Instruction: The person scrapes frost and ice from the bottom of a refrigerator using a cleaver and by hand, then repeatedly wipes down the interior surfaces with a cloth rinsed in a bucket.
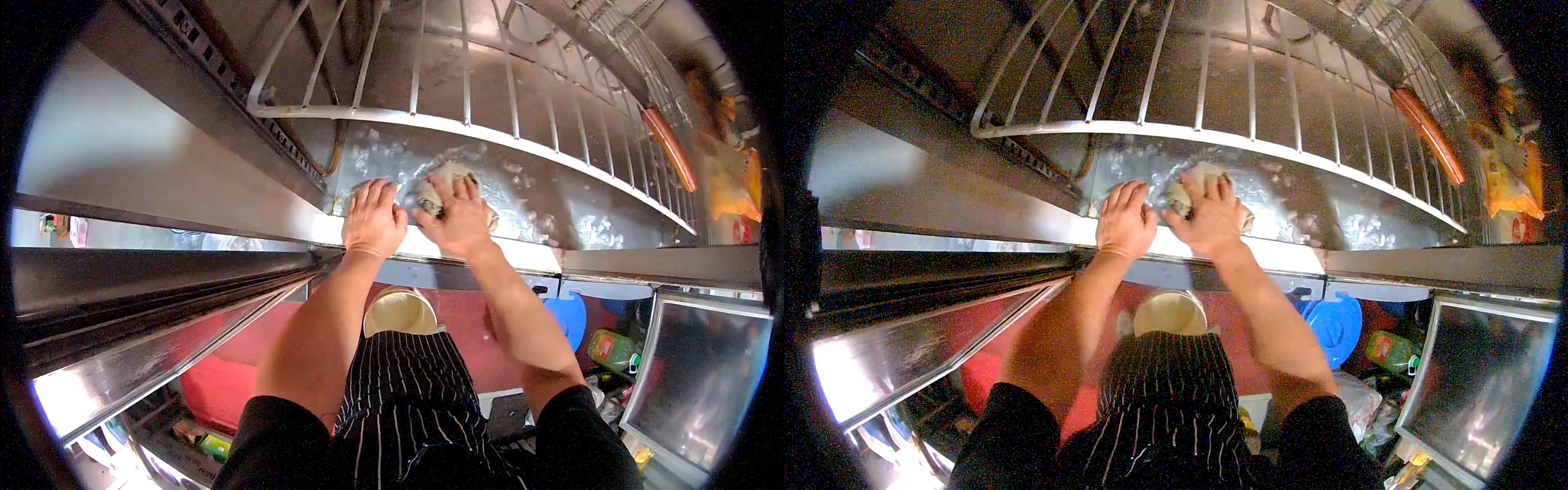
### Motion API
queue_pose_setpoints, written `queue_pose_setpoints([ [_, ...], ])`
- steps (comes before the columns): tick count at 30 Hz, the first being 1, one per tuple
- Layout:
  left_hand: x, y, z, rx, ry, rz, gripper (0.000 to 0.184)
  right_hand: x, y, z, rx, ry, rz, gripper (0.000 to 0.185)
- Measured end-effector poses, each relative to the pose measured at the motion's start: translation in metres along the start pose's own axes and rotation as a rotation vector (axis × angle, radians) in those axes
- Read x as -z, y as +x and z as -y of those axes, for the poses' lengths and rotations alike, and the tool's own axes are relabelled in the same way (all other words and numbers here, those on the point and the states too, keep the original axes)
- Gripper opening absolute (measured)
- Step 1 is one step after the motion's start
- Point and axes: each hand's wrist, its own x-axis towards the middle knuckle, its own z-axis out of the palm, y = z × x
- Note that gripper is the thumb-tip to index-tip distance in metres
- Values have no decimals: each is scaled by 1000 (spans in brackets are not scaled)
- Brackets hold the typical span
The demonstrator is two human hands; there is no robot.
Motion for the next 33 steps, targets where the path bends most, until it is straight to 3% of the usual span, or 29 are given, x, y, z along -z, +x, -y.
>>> queue_pose_setpoints([
  [4,0,-1,3,-10,-69,2,49,-16,4,17,200,0,-79,56],
  [10,-4,1,5,-28,-77,-19,46,-13,11,15,359,99,-97,41],
  [17,2,0,1,-9,-103,-20,46,5,25,-4,305,260,59,47],
  [19,0,1,2,-20,-88,-49,47,15,29,-18,172,785,259,42],
  [20,1,1,3,-24,-109,-53,47,9,31,-25,138,1082,258,37],
  [21,2,1,2,-24,-111,-50,47,6,27,-38,135,1082,258,37],
  [23,3,0,0,-27,-95,-83,47,27,11,-42,-25,1395,239,36],
  [27,-4,1,3,-67,-53,-136,46,56,-36,-33,-60,1428,38,34],
  [29,-4,-1,5,-104,-68,-144,46,65,-73,-34,-106,1536,81,35],
  [31,-2,-1,2,-87,-76,-168,47,62,-109,-40,-125,1485,352,38],
  [33,2,-2,3,-132,-105,-150,48,15,-144,-40,90,1373,322,40],
])
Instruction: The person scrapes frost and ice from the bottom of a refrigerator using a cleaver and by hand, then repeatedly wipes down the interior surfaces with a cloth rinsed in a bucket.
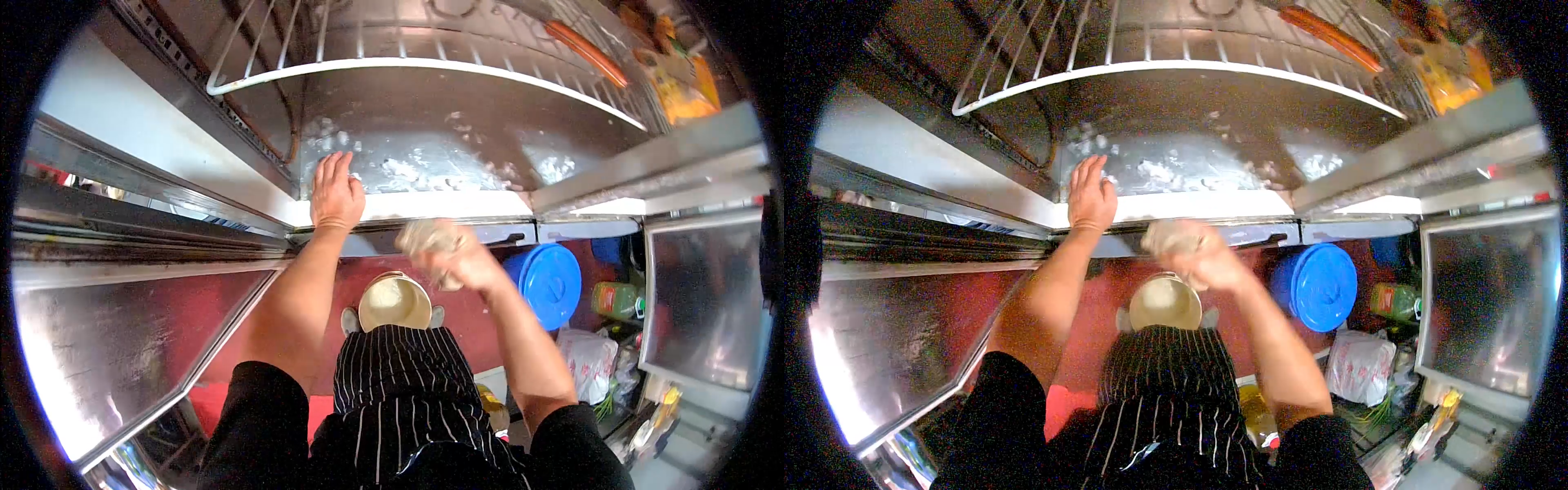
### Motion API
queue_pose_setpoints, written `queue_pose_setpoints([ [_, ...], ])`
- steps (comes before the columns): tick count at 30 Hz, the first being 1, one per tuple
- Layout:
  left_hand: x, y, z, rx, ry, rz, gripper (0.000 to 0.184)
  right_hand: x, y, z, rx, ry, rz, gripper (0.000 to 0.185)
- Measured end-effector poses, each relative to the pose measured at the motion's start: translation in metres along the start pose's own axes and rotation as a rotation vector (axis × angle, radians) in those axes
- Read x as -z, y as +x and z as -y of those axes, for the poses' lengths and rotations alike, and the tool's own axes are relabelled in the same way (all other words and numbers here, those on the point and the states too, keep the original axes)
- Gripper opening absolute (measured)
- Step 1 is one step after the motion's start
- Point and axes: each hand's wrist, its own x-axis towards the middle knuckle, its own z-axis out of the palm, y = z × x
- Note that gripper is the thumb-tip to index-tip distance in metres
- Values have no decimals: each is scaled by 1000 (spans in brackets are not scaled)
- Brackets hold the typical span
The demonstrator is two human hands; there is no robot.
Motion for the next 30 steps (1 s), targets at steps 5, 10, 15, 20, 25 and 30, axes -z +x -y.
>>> queue_pose_setpoints([
  [5,18,-28,-25,-195,-119,-74,43,-58,-61,-109,37,-12,-165,40],
  [10,0,-166,-64,192,-763,732,36,-78,-82,-157,-353,-54,-380,42],
  [15,-51,-267,-33,1206,-1364,909,61,-97,-80,-161,-391,485,-376,47],
  [20,-40,-273,-60,1287,-1540,852,62,-137,-77,-103,-667,522,-777,63],
  [25,-42,-281,-41,1521,-1759,739,43,-116,-102,-163,-390,212,-465,62],
  [30,-65,-297,-27,1557,-1763,692,33,-114,-125,-184,-733,745,-645,84],
])
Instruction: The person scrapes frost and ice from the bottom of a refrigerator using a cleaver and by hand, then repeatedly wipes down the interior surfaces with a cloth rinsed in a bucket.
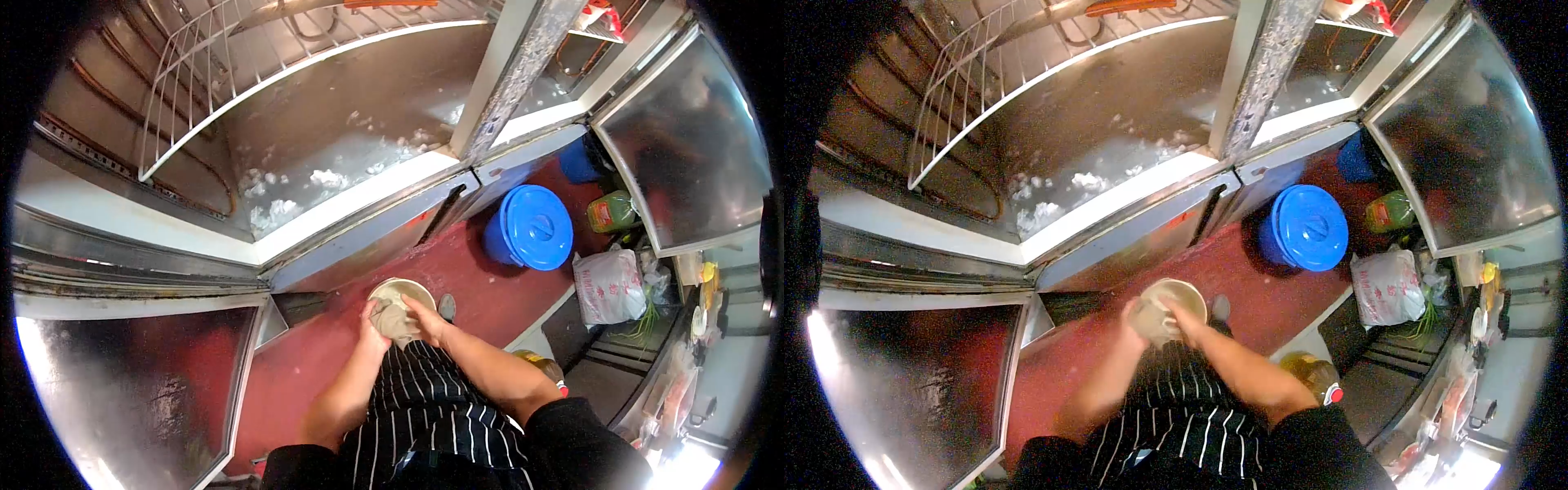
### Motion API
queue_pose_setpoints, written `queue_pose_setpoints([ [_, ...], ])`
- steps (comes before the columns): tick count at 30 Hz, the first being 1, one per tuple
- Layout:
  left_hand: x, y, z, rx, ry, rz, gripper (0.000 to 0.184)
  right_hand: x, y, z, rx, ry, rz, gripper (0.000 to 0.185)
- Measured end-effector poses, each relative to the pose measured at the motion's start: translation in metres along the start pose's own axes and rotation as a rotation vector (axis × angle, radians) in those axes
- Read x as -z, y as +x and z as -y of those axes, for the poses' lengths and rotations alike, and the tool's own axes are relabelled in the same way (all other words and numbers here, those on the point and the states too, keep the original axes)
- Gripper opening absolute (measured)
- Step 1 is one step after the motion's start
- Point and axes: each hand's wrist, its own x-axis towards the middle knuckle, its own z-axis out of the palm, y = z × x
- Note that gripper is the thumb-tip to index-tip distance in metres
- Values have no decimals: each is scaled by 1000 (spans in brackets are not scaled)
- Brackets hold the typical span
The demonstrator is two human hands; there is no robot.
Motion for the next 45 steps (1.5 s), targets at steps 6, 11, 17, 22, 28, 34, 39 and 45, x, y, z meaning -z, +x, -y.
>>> queue_pose_setpoints([
  [6,-20,-12,25,-355,533,-521,63,-8,-3,-23,-57,197,426,66],
  [11,-3,-21,10,-450,1374,-401,58,5,-8,-15,-47,88,559,38],
  [17,-38,-93,-24,-988,1963,66,76,22,-15,0,25,-67,421,30],
  [22,-56,-114,-28,-1143,2409,677,88,43,4,5,-177,-138,660,26],
  [28,-79,-102,-29,-1108,2560,660,90,10,-36,31,-93,-531,618,28],
  [34,-80,-86,-18,-755,2618,386,31,1,-8,33,263,-1280,321,30],
  [39,-87,-81,-6,-469,2658,244,27,15,14,10,790,-1515,316,51],
  [45,-110,-97,-3,-252,2592,133,26,1,-37,23,646,-1638,218,49],
])
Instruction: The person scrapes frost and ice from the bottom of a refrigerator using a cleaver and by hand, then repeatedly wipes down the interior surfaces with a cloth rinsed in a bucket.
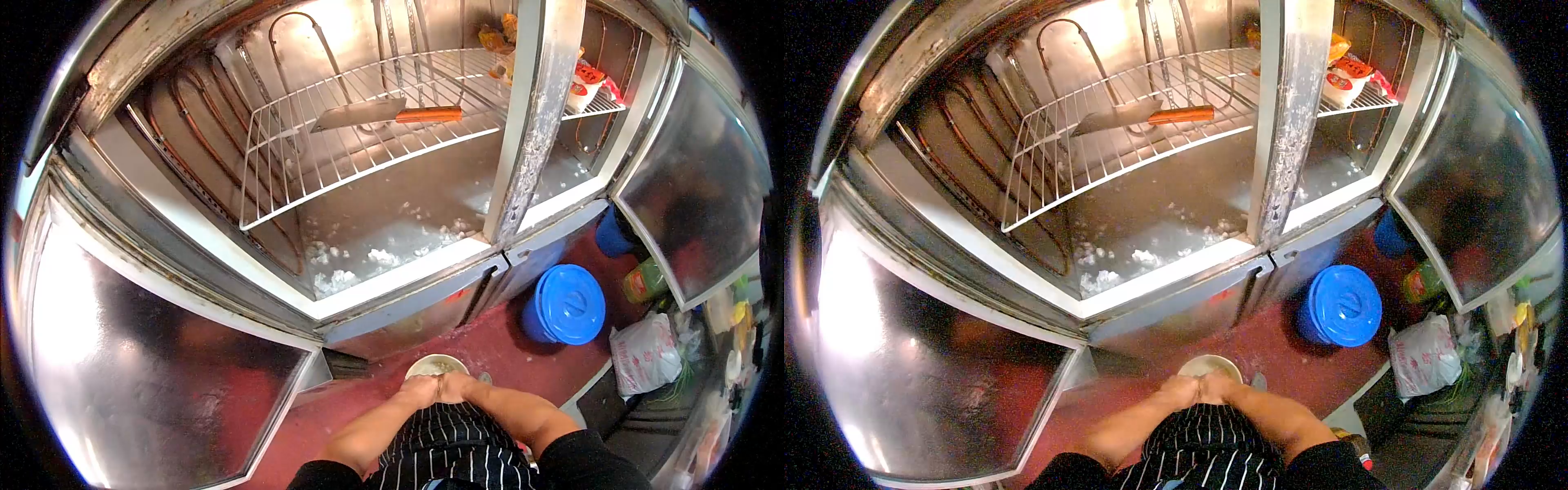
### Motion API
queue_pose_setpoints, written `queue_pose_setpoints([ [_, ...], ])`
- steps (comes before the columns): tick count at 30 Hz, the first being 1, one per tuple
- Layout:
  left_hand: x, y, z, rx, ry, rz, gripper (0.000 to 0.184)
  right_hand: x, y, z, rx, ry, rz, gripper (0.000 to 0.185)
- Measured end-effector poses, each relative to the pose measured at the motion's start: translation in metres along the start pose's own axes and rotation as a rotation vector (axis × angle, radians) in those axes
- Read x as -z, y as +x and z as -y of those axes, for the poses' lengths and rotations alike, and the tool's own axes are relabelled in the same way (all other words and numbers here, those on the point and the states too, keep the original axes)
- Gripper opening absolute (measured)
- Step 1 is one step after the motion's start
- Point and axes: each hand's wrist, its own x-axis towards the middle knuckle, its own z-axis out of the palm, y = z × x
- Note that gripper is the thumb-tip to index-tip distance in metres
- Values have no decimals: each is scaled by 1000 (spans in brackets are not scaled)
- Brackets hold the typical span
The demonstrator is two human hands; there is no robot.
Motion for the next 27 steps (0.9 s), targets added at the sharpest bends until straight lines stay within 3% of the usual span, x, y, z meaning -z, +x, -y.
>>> queue_pose_setpoints([
  [2,-4,5,3,17,-41,49,27,10,-9,14,-96,-36,17,47],
  [8,-13,16,13,57,-68,138,32,-6,2,1,-104,-99,1,48],
  [15,-47,38,34,52,-168,133,34,-14,1,-7,-60,-126,16,47],
  [18,-50,43,37,131,-164,242,36,-24,2,-22,-11,-87,-72,51],
  [20,-67,50,54,-91,-536,92,56,-19,-8,-20,-11,-79,-236,55],
  [21,-72,57,63,-86,-539,89,56,-21,-8,-27,-5,-80,-232,55],
  [23,-72,62,71,60,-1102,68,84,-20,-11,-27,-164,193,-458,48],
  [24,-76,62,74,66,-1107,64,84,-18,-14,-29,-199,355,-513,52],
  [25,-64,53,65,164,-1269,87,89,-12,-13,-27,-193,351,-504,52],
  [27,-39,37,49,364,-1593,134,101,-5,-9,-25,-270,845,-446,57],
])
